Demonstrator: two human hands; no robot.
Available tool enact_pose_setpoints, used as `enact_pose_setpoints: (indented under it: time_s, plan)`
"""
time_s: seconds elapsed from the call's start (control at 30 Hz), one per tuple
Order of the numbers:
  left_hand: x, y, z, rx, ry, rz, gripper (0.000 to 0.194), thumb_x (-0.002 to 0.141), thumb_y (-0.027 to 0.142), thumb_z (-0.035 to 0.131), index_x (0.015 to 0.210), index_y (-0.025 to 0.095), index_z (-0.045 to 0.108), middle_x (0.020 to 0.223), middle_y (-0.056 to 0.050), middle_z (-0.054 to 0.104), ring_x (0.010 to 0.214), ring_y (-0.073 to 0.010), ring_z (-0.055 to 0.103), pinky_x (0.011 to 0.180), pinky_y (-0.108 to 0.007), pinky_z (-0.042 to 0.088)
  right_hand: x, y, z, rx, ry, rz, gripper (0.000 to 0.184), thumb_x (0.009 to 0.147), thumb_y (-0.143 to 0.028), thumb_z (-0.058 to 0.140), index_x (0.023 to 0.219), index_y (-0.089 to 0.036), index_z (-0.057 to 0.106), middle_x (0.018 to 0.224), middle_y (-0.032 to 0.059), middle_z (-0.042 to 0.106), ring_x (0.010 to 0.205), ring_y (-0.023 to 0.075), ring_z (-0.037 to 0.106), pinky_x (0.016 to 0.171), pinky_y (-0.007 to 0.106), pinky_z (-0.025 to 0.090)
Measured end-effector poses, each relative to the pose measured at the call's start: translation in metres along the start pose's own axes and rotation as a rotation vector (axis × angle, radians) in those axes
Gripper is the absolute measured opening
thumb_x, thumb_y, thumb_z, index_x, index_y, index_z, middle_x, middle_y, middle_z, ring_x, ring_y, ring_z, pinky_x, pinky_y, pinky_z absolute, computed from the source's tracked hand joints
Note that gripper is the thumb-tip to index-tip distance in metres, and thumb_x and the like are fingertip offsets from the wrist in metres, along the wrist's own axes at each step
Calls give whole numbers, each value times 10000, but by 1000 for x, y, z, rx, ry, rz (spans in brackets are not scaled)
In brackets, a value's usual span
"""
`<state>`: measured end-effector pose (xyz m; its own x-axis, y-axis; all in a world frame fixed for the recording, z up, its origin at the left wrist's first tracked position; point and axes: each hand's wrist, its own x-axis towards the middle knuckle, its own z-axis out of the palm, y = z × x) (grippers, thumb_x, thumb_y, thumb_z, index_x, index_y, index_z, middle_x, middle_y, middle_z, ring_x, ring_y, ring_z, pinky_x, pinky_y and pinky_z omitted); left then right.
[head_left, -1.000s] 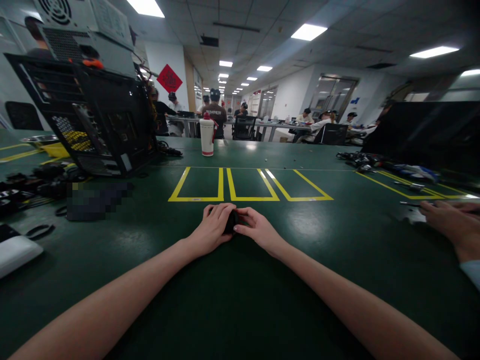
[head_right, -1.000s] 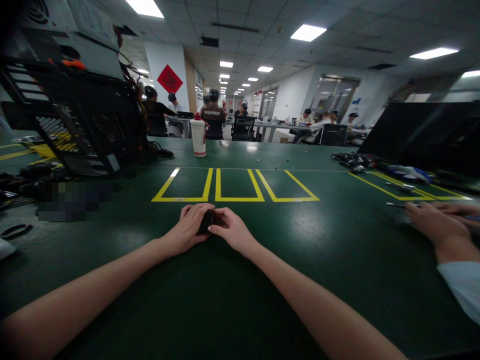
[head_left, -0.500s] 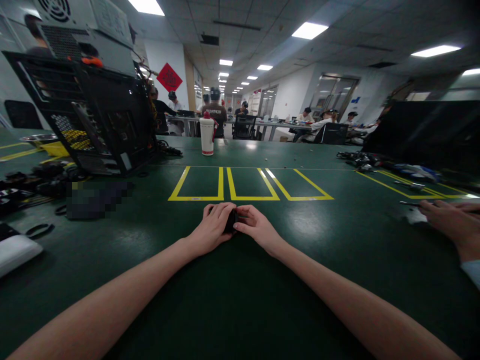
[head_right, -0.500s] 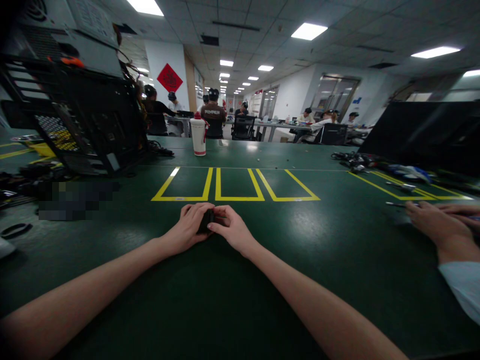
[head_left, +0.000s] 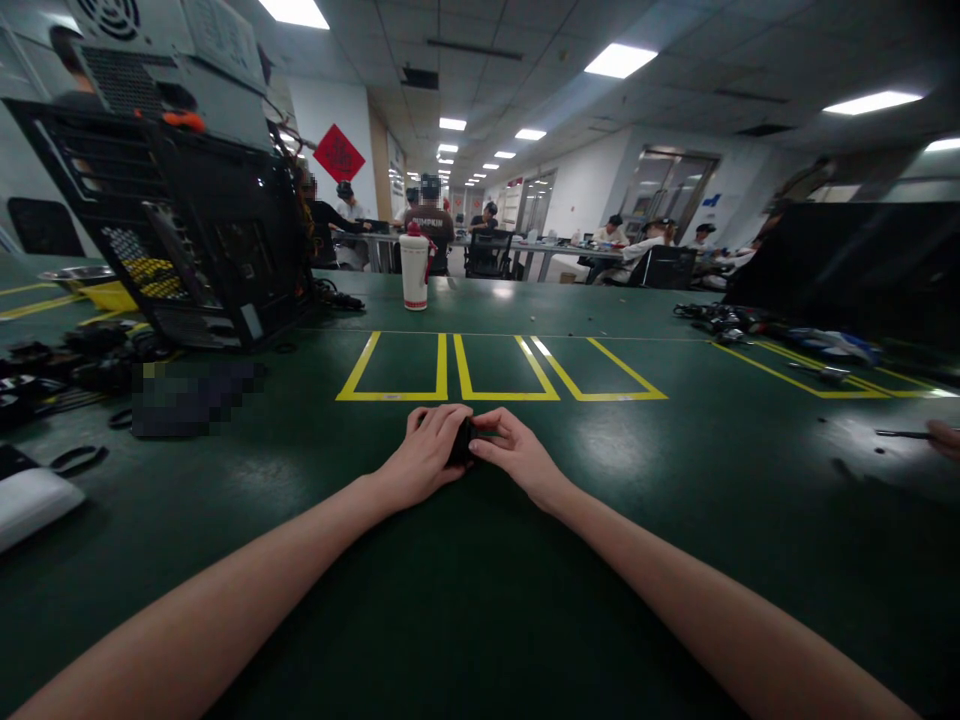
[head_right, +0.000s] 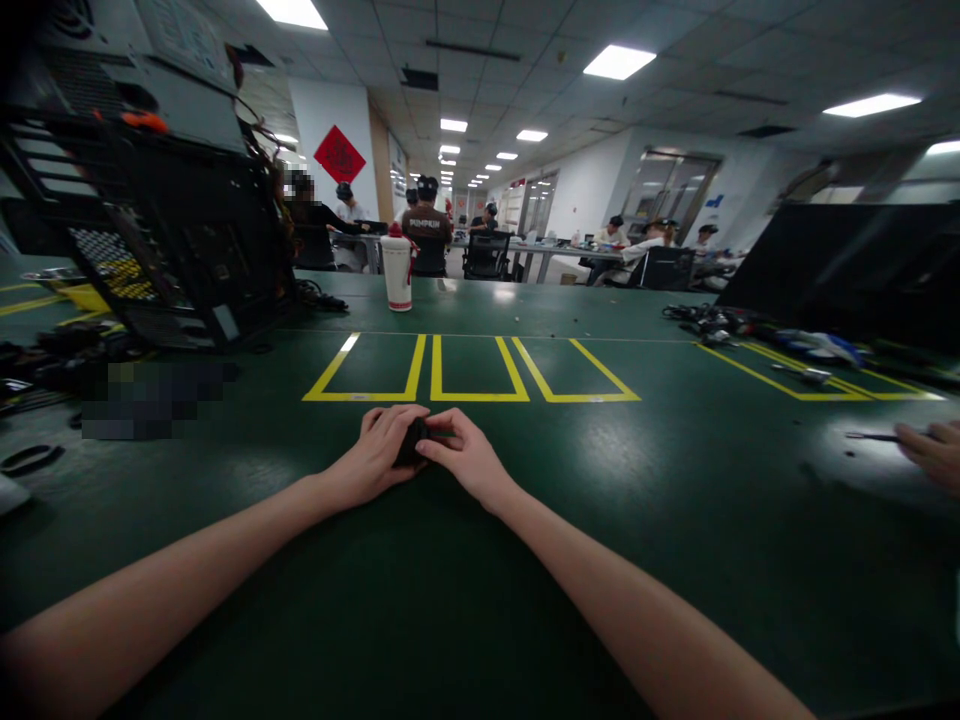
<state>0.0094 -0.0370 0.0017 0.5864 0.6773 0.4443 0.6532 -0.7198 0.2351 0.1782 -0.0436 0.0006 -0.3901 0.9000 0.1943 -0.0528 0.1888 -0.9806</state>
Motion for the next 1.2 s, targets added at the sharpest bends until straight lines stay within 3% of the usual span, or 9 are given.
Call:
enact_pose_setpoints:
  time_s: [0.17, 0.3, 0.47, 0.67, 0.97, 1.2]
  plan:
    - [0, 0, 0, 8, 3, 2, 573, 709, 190, 547, 1194, 208, 243, 1182, -92, 397, 1103, -242, 364, 921, -437, 234, 2, -1, 0, -14, 32, 4, 317, 658, -214, 617, 948, -207, 488, 996, 24, 537, 958, 159, 531, 856, 341, 435]
    - [-1, -1, 1, 6, 3, 2, 598, 692, 174, 555, 1198, 211, 238, 1193, -94, 387, 1109, -252, 359, 923, -445, 227, 2, -2, -2, 16, -35, 39, 385, 638, -169, 628, 988, -200, 471, 1045, 35, 521, 1023, 173, 503, 907, 369, 403]
    - [-1, -2, 1, 7, -4, 8, 615, 684, 165, 560, 1203, 206, 233, 1196, -96, 385, 1110, -250, 357, 929, -441, 223, 1, 2, -4, 12, -63, -23, 400, 605, -138, 655, 950, -217, 469, 1030, 13, 504, 989, 158, 517, 907, 359, 399]
    - [-1, 0, -2, 1, -10, 2, 576, 719, 202, 538, 1207, 205, 232, 1189, -93, 392, 1105, -240, 360, 928, -432, 232, 2, 0, -1, -27, 0, -18, 244, 676, -228, 603, 887, -207, 484, 925, 7, 532, 873, 154, 563, 783, 339, 472]
    - [0, 2, -7, -26, -49, -1, 575, 715, 184, 533, 1205, 200, 232, 1202, -97, 378, 1118, -246, 350, 936, -440, 227, -2, 0, 1, -111, 11, -61, 370, 653, -109, 598, 981, -217, 464, 1066, 28, 480, 1075, 163, 456, 932, 342, 394]
    - [1, 3, -5, -6, -45, -9, 557, 725, 189, 528, 1201, 192, 239, 1190, -102, 391, 1111, -249, 356, 920, -442, 241, 1, 5, -1, -27, -18, -37, 303, 656, -180, 618, 920, -209, 474, 931, 4, 535, 926, 157, 552, 837, 347, 455]
